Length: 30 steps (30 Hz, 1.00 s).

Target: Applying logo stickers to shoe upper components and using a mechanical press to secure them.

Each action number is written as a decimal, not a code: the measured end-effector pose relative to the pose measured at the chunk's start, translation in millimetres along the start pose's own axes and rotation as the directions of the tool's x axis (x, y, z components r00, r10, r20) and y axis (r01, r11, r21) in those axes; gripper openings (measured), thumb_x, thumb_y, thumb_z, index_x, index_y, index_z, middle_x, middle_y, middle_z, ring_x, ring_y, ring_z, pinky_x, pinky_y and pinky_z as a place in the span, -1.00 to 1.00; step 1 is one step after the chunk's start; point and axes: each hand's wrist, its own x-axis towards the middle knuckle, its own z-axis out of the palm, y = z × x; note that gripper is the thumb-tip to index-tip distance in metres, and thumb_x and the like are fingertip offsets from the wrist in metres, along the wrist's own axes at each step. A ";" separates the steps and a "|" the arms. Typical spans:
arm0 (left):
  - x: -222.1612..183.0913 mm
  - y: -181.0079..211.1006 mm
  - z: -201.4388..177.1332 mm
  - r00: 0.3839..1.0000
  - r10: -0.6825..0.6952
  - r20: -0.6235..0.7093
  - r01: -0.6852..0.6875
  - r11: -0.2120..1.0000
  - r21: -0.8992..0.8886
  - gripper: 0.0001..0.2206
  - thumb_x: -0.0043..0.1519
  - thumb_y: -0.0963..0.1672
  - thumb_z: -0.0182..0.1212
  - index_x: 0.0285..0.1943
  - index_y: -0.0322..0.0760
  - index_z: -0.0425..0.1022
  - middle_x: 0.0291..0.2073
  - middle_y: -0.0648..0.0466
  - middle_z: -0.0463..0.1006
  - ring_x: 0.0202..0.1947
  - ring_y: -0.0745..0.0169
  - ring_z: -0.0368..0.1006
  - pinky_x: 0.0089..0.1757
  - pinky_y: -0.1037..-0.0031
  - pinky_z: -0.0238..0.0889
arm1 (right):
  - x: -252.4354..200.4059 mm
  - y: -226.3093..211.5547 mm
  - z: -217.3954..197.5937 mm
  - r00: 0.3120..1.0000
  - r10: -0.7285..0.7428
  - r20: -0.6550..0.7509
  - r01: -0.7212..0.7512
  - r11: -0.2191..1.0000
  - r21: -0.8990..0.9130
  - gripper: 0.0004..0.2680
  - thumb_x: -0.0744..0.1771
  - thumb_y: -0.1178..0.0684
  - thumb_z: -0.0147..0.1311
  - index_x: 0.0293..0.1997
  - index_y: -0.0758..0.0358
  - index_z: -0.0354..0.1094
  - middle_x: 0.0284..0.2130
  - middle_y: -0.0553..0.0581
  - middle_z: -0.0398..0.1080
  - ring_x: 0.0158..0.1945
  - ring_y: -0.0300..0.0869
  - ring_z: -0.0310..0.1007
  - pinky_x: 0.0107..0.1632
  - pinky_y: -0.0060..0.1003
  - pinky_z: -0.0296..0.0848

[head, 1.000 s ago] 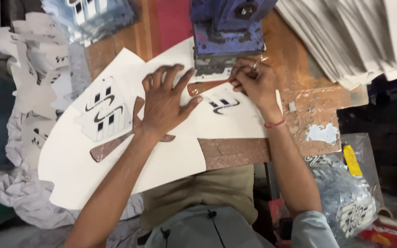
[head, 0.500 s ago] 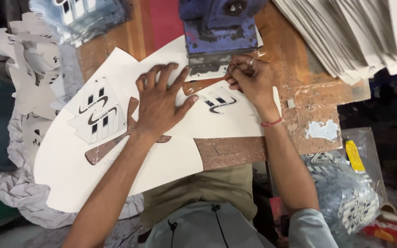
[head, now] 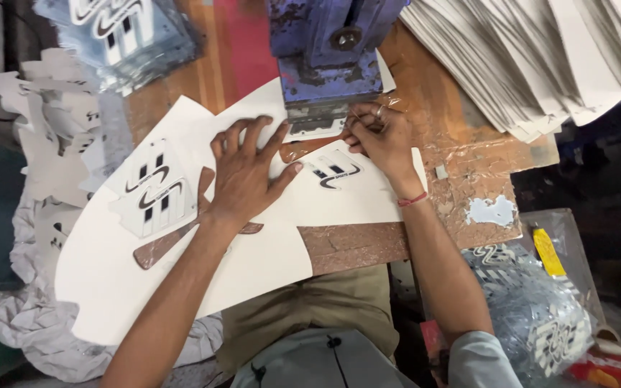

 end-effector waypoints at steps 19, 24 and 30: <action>-151.4 -69.6 -100.0 0.658 -0.739 -0.144 0.742 0.669 -0.044 -0.58 0.22 0.04 0.49 0.06 -0.22 0.45 -0.16 -0.15 0.52 -0.09 -0.21 0.40 -0.04 0.05 0.25 | -147.0 -79.6 86.1 0.930 -0.322 0.179 0.368 0.807 -0.461 -0.79 0.35 0.25 0.16 0.12 0.33 0.45 -0.18 0.22 0.56 -0.18 -0.18 0.62 -0.14 -0.29 0.58; -113.3 -92.1 -119.0 0.789 -0.614 -0.020 0.613 0.784 0.098 -0.60 0.08 0.04 0.56 -0.11 -0.24 0.58 -0.12 -0.16 0.49 -0.04 -0.26 0.31 -0.12 0.01 0.18 | -80.3 -93.0 172.4 0.633 -0.567 0.527 0.715 0.689 -0.117 -0.70 0.38 0.32 0.05 0.29 0.44 0.24 0.17 0.32 0.42 0.15 0.18 0.44 0.16 -0.02 0.44; -125.9 -65.9 -121.1 0.933 -0.314 0.174 0.348 0.910 -0.224 -0.79 0.35 -0.10 0.16 0.04 -0.22 0.65 -0.24 -0.19 0.59 -0.25 -0.21 0.52 -0.21 0.11 0.36 | -42.6 -55.2 210.8 0.719 -0.320 0.617 0.534 0.822 -0.196 -0.69 0.28 0.36 -0.01 0.16 0.48 0.30 0.13 0.24 0.46 0.09 0.11 0.46 0.11 -0.09 0.48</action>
